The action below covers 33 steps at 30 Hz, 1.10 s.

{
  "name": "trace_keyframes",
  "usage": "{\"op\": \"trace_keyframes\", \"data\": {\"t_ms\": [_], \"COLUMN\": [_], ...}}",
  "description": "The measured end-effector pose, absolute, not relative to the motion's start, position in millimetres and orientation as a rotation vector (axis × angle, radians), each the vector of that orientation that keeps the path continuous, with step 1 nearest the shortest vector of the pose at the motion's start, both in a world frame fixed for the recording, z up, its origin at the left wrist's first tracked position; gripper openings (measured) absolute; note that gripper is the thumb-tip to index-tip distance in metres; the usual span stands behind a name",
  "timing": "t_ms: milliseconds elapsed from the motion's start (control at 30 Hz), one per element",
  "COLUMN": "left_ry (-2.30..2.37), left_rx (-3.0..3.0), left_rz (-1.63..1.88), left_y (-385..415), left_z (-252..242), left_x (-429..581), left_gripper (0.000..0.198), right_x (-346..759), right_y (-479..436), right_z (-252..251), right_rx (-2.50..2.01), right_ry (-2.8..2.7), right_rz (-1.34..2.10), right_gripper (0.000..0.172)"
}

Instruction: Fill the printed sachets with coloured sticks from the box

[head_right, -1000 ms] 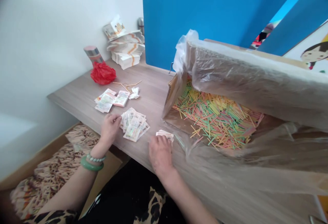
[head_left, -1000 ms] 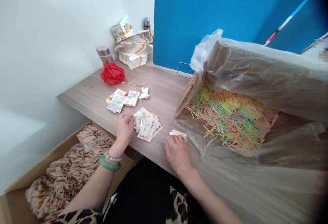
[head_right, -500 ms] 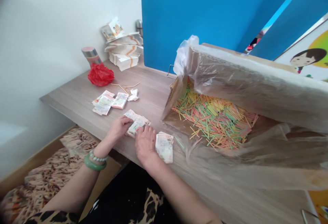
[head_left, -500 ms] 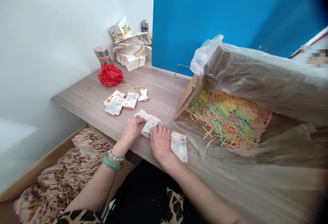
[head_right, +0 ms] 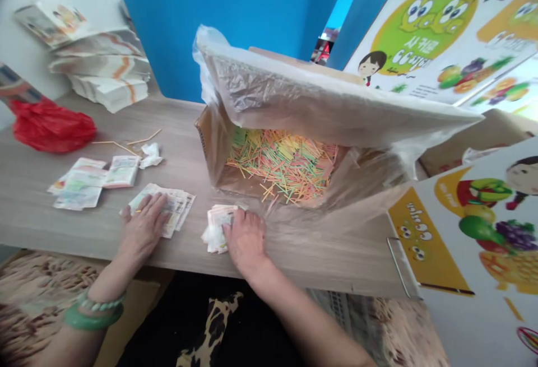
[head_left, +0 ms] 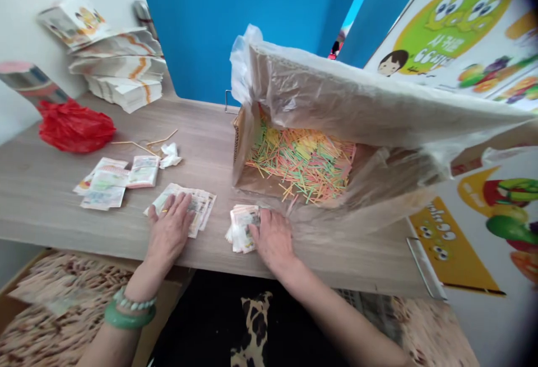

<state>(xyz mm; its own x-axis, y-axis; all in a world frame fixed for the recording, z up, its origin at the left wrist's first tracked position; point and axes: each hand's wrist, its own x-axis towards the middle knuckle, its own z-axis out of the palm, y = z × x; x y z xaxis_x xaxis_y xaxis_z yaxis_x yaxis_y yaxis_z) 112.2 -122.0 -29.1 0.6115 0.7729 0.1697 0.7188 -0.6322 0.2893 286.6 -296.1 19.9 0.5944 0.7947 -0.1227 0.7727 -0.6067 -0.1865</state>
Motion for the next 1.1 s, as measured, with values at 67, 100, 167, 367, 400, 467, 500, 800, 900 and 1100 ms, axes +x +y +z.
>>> {"op": "trace_keyframes", "data": {"t_ms": [67,100,167,367,400,467,500,800,900,1100], "left_ry": [1.235,1.199,1.075,0.878,0.859,0.86,0.875,0.75,0.809,0.762], "left_rx": [2.613,2.589,2.508,2.133,2.07,1.952,1.894,1.025,0.883,0.767], "left_rz": [0.605,0.693,0.8,0.68,0.636,0.535,0.483,0.429,0.535,0.395], "left_y": [-126,-129,-137,-157,-159,-163,-165,-182,-171,-162], "left_z": [-24,-22,-17,-2,1,10,14,32,29,32], "left_x": [120,126,137,157,160,167,172,235,240,233], "left_gripper": [0.039,0.037,0.034,0.027,0.026,0.025,0.027,0.032,0.034,0.028], "right_x": [295,297,299,305,307,309,310,342,374,416], "right_y": [-301,-301,-299,-303,-306,-310,-311,-283,-260,-189], "right_z": [12,8,1,-3,-3,-2,-2,14,29,26], "right_rx": [-2.702,-2.663,-2.569,-2.455,-2.42,-2.283,-2.181,-1.687,-2.12,-2.585], "right_ry": [-1.247,-1.219,-1.14,-0.976,-0.951,-0.865,-0.803,-0.854,-1.127,-1.624], "right_rz": [0.425,0.494,0.597,0.59,0.569,0.529,0.54,0.815,0.47,-0.056], "right_gripper": [0.035,0.035,0.031,0.022,0.02,0.011,0.006,0.007,0.021,0.042]}}
